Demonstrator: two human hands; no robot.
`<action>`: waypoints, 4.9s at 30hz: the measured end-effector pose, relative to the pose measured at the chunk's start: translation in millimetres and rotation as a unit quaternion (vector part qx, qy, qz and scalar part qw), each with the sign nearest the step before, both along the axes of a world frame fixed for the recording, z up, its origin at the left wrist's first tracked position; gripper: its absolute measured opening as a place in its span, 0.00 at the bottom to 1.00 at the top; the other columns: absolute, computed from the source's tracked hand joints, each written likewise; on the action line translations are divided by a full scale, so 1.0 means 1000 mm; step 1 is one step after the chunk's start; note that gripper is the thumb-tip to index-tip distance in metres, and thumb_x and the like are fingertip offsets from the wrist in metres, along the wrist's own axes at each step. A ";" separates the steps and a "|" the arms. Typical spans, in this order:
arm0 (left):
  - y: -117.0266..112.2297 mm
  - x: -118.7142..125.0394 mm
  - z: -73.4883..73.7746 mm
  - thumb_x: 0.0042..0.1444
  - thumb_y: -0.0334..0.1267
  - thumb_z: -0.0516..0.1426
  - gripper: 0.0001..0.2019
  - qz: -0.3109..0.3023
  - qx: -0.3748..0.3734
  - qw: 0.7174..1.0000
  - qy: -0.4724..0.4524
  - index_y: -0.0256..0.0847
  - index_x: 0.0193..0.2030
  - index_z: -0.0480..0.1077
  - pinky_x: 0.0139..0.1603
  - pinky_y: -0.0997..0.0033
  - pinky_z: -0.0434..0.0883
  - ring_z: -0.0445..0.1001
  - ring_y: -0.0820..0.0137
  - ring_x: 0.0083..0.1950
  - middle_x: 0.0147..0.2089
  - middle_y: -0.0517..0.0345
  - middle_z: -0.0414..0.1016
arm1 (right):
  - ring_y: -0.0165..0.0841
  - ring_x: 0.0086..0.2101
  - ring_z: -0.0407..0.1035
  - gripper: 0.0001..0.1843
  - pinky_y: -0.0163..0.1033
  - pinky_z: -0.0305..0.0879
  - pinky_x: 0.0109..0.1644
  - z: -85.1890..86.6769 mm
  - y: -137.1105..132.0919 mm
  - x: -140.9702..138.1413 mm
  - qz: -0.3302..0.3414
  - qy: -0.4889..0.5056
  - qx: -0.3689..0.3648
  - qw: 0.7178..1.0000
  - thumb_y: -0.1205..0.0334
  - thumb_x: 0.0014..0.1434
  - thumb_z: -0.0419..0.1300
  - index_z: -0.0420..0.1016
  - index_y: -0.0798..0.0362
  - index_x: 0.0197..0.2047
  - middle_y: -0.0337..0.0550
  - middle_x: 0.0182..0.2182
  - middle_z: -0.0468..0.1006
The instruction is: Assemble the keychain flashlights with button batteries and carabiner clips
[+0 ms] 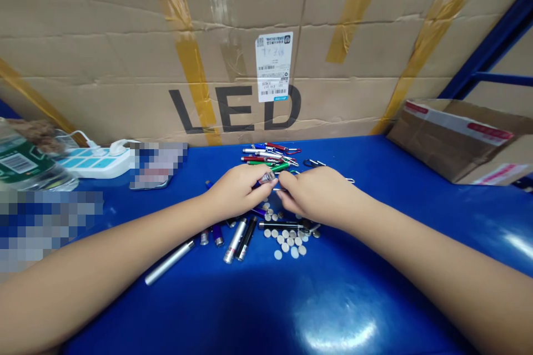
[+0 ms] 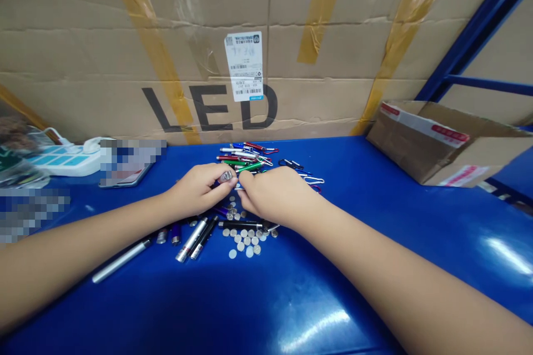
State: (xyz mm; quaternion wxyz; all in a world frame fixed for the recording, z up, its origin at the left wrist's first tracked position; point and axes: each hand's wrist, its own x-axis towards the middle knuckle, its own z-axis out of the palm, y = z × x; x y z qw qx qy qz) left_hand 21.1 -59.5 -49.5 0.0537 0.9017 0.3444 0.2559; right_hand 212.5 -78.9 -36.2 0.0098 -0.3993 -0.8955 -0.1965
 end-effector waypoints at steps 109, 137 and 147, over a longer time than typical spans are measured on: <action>0.013 -0.006 0.028 0.59 0.38 0.56 0.08 -0.035 0.034 0.985 0.167 0.41 0.43 0.72 0.42 0.68 0.67 0.74 0.66 0.42 0.41 0.57 0.77 | 0.33 0.37 0.69 0.09 0.37 0.63 0.44 -0.006 0.012 0.013 0.161 0.195 -0.280 0.926 0.70 0.54 0.60 0.80 0.52 0.37 0.41 0.34 0.78; 0.012 -0.010 -0.002 0.62 0.39 0.54 0.08 -0.004 0.130 0.982 0.139 0.42 0.46 0.71 0.43 0.67 0.60 0.75 0.65 0.46 0.44 0.57 0.78 | 0.33 0.35 0.71 0.06 0.38 0.64 0.41 0.004 0.020 0.016 0.023 0.384 -0.221 0.896 0.62 0.55 0.61 0.79 0.52 0.31 0.40 0.31 0.79; 0.009 -0.009 -0.001 0.64 0.40 0.51 0.11 -0.008 0.193 0.967 0.167 0.40 0.44 0.72 0.38 0.66 0.56 0.75 0.64 0.42 0.40 0.55 0.79 | 0.28 0.24 0.66 0.10 0.34 0.61 0.26 -0.002 0.016 0.009 -0.047 0.433 -0.311 0.845 0.61 0.52 0.60 0.73 0.53 0.38 0.36 0.25 0.73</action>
